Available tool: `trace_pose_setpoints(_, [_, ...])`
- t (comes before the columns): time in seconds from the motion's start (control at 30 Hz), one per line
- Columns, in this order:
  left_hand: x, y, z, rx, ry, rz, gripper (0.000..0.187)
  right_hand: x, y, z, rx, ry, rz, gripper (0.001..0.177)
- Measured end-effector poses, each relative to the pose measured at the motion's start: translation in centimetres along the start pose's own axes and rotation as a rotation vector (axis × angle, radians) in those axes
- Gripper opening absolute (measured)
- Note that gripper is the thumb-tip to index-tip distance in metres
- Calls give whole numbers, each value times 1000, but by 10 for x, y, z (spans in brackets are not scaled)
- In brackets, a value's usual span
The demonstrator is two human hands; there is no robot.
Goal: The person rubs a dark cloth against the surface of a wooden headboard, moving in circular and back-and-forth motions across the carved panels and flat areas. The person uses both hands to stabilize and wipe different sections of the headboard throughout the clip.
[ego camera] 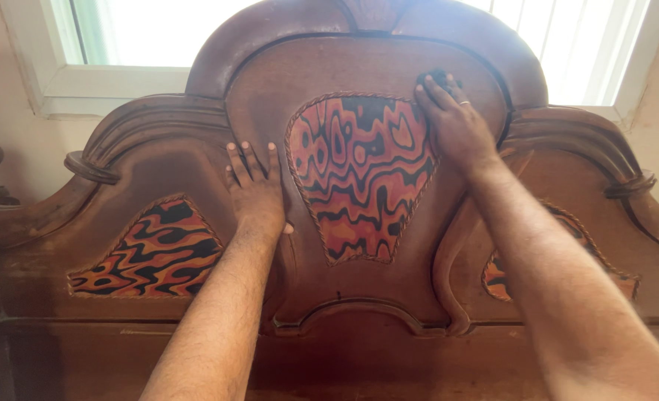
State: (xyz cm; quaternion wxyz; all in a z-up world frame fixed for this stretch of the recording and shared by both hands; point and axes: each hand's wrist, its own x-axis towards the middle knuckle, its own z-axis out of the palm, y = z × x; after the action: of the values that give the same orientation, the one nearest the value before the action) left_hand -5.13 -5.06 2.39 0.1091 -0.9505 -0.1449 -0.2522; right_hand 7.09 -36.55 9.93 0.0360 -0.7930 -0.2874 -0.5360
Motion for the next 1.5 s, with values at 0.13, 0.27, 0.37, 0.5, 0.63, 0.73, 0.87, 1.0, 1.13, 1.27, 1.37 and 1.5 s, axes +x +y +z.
trace_pose_setpoints(0.13, [-1,-1,0,-14,10,1,157,-14,42,-9,-368,76,-169,61])
trace_pose_setpoints(0.27, [0,-1,2,-28,22,1,157,-51,57,-8,-157,92,54,64])
trace_pose_setpoints(0.37, [1,-1,2,-26,29,5,158,-70,44,-1,-59,41,141,67])
trace_pose_setpoints(0.5, [0,0,4,-31,26,3,157,-101,5,1,20,1,61,69])
trace_pose_setpoints(0.63, [0,0,4,-26,25,6,156,-119,-16,-9,130,-89,-47,62])
trace_pose_setpoints(0.73, [0,0,5,-32,41,2,156,-105,-2,-20,88,-106,-5,45])
trace_pose_setpoints(0.87, [0,-1,7,-52,51,2,156,-85,17,-25,8,98,77,64])
trace_pose_setpoints(1.0, [-1,-1,7,-76,76,1,156,-88,7,-14,71,-28,249,68])
trace_pose_setpoints(1.13, [0,-3,11,-79,92,3,156,-116,-15,2,70,-32,183,63])
trace_pose_setpoints(1.27, [-1,-5,17,-99,118,22,152,-140,-41,8,13,-6,54,67])
trace_pose_setpoints(1.37, [-2,-5,21,-106,134,36,148,-157,-64,11,77,-35,70,63])
trace_pose_setpoints(1.5, [-5,-4,30,-126,161,51,141,-188,-82,18,134,-89,72,61])
